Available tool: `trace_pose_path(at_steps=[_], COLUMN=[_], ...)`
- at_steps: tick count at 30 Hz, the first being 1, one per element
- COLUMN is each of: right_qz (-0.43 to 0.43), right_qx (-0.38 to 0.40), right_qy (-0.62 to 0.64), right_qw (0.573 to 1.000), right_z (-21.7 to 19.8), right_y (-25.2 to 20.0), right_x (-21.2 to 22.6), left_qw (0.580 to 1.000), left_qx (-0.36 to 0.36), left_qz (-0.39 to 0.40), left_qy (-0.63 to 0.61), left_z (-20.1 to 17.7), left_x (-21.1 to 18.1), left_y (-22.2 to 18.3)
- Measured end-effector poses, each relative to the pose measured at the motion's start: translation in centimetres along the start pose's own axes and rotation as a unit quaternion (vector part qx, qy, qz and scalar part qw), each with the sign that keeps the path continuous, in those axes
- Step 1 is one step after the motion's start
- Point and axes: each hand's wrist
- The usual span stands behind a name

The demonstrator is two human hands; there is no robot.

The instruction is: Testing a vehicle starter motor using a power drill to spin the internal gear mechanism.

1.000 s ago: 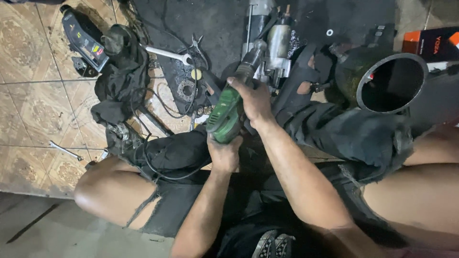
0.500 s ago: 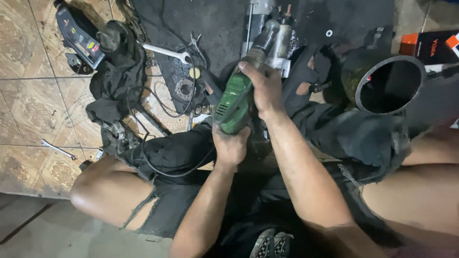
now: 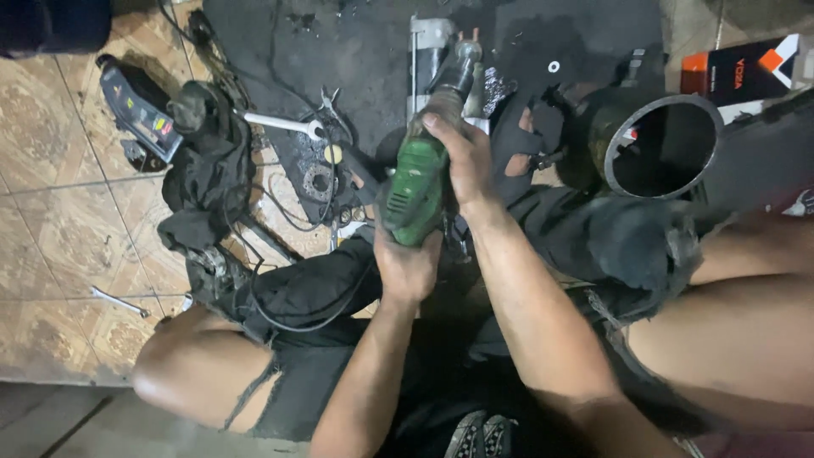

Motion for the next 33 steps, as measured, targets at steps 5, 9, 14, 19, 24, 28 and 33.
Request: trace_pose_path(at_steps=[5, 9, 14, 19, 24, 28, 33], right_qz=[0.02, 0.065, 0.119, 0.107, 0.092, 0.082, 0.06], right_qx=[0.029, 0.045, 0.055, 0.04, 0.033, 0.048, 0.028], right_qy=[0.142, 0.253, 0.059, 0.098, -0.093, -0.155, -0.301], right_qw=[0.989, 0.964, 0.99, 0.989, 0.991, 0.983, 0.951], right_z=[-4.4, -10.8, -9.0, -7.1, -10.1, -8.3, -7.4], right_y=[0.9, 4.9, 0.4, -2.5, 1.6, 1.3, 1.1], right_x=[-2.9, -6.5, 0.2, 2.6, -3.5, -1.2, -1.7], left_qw=[0.988, 0.953, 0.879, 0.853, 0.83, 0.824, 0.809], left_qx=[0.062, 0.138, 0.188, 0.178, 0.094, 0.188, 0.057], left_qz=[0.127, 0.183, 0.135, 0.153, 0.244, 0.115, 0.246], left_qy=[0.063, 0.199, 0.417, 0.466, 0.492, 0.522, 0.531], left_z=[-0.6, -0.1, 0.9, 0.5, 1.6, 1.5, 0.4], left_x=[-1.2, -2.0, 1.8, 0.6, 1.7, 0.5, 0.6], left_y=[-1.8, -2.9, -2.6, -3.5, -4.4, -3.2, -2.2])
Point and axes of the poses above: each hand's wrist, its own y-axis towards the middle knuckle, its own z-axis out of the palm, x = y × z, and after that the axes turned 2 degrees about -y, right-handed
